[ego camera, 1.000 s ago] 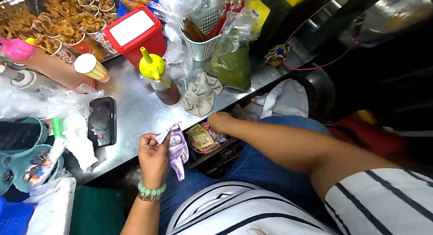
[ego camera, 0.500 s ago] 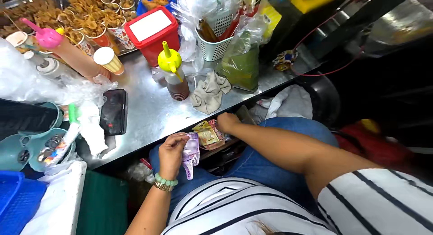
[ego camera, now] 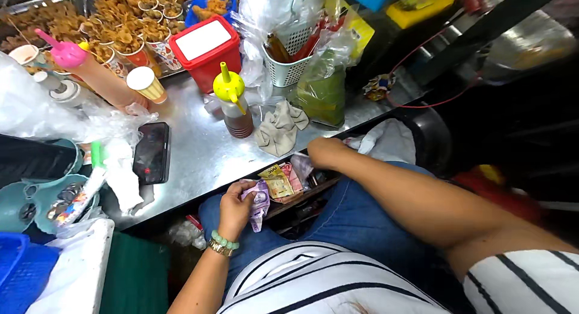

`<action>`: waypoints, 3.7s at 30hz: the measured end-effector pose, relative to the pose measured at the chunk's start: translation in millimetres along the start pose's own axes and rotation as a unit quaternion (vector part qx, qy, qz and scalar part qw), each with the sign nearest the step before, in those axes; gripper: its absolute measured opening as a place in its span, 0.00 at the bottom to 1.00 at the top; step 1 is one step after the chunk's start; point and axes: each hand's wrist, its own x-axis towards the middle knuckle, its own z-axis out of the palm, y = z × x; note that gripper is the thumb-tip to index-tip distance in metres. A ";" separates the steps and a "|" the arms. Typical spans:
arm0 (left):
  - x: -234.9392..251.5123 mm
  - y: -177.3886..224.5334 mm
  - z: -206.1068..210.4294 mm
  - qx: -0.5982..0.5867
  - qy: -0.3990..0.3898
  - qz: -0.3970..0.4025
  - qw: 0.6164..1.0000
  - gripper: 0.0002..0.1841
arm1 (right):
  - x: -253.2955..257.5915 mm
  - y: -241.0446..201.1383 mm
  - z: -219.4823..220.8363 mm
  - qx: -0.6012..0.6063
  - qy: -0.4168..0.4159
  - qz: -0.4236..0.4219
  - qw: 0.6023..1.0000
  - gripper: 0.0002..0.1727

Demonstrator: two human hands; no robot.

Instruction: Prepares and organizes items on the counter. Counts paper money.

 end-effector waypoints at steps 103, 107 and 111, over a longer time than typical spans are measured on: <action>-2.5 34.3 -1.1 -0.123 0.086 0.153 0.977 0.13 | -29.1 -1.8 25.0 0.405 0.230 -0.385 0.797 0.09; -1.1 32.0 -4.2 -0.225 0.074 0.131 0.963 0.28 | -35.7 10.6 12.7 0.463 0.274 -0.395 0.745 0.01; -0.4 36.8 -1.2 -0.253 0.111 0.116 0.954 0.47 | -38.8 7.6 14.8 0.541 0.200 -0.414 0.705 0.06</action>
